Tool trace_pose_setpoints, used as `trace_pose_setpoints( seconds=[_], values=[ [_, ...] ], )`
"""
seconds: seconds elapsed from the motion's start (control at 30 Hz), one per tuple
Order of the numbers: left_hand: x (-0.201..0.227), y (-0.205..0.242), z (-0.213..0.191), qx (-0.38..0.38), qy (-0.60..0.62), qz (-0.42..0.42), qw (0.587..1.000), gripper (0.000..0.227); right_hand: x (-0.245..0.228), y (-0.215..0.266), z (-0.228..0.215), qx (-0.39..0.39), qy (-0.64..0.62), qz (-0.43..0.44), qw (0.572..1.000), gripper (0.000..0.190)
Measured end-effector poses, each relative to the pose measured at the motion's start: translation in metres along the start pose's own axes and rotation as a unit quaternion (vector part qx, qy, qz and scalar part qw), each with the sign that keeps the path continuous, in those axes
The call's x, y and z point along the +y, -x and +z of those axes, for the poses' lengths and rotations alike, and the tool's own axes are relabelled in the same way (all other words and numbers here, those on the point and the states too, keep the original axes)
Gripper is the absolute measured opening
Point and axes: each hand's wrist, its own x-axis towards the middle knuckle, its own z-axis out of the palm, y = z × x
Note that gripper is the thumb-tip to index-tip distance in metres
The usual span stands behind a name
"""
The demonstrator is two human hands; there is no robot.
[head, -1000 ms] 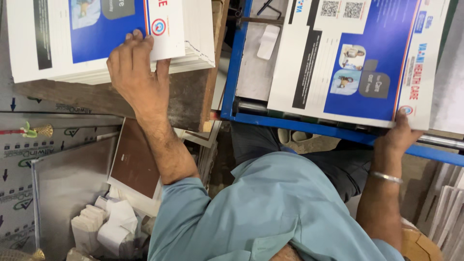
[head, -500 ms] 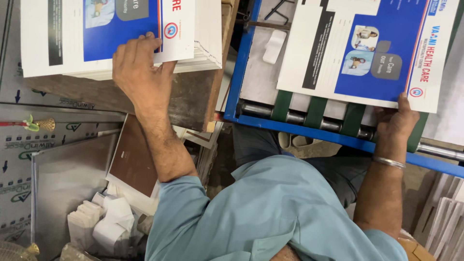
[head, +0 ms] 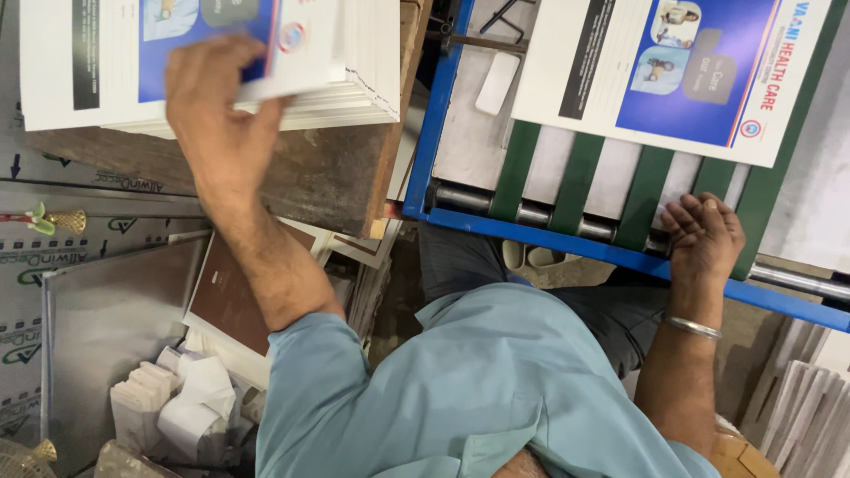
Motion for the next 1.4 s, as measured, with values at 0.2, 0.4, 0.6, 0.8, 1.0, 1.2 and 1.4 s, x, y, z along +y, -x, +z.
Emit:
trace_pose_setpoints(
  seconds=[0.2, 0.4, 0.6, 0.8, 1.0, 1.2, 1.4],
  values=[
    [-0.007, 0.017, 0.029, 0.02, -0.012, -0.036, 0.999, 0.034, -0.006, 0.007, 0.02, -0.016, -0.002, 0.011, 1.0, 0.017],
    [-0.011, 0.02, 0.028, 0.008, -0.017, -0.041, 0.999, 0.033, 0.004, 0.002, 0.049, -0.059, -0.021, -0.018, 0.998, 0.015],
    [-0.008, 0.018, 0.027, 0.005, -0.02, -0.02, 1.0, 0.033, 0.02, 0.002, 0.072, -0.082, -0.041, -0.011, 0.996, 0.017],
    [-0.045, 0.002, 0.005, -0.026, 0.117, -0.064, 0.991, 0.022, 0.015, 0.009, 0.081, -0.102, -0.019, -0.005, 0.995, 0.018],
    [-0.027, -0.018, 0.012, 0.198, 0.148, -0.024, 0.969, 0.025, -0.019, 0.034, 0.142, -0.208, 0.024, -0.01, 0.978, 0.019],
    [0.15, -0.001, 0.087, -0.158, -0.133, 0.109, 0.972, 0.052, -0.037, 0.086, 0.245, -0.468, -0.116, 0.044, 0.875, 0.048],
    [0.196, 0.017, 0.067, -0.224, 0.037, 0.141, 0.964, 0.069, -0.032, 0.055, 0.261, -0.254, -0.136, 0.036, 0.957, 0.047]
  ],
)
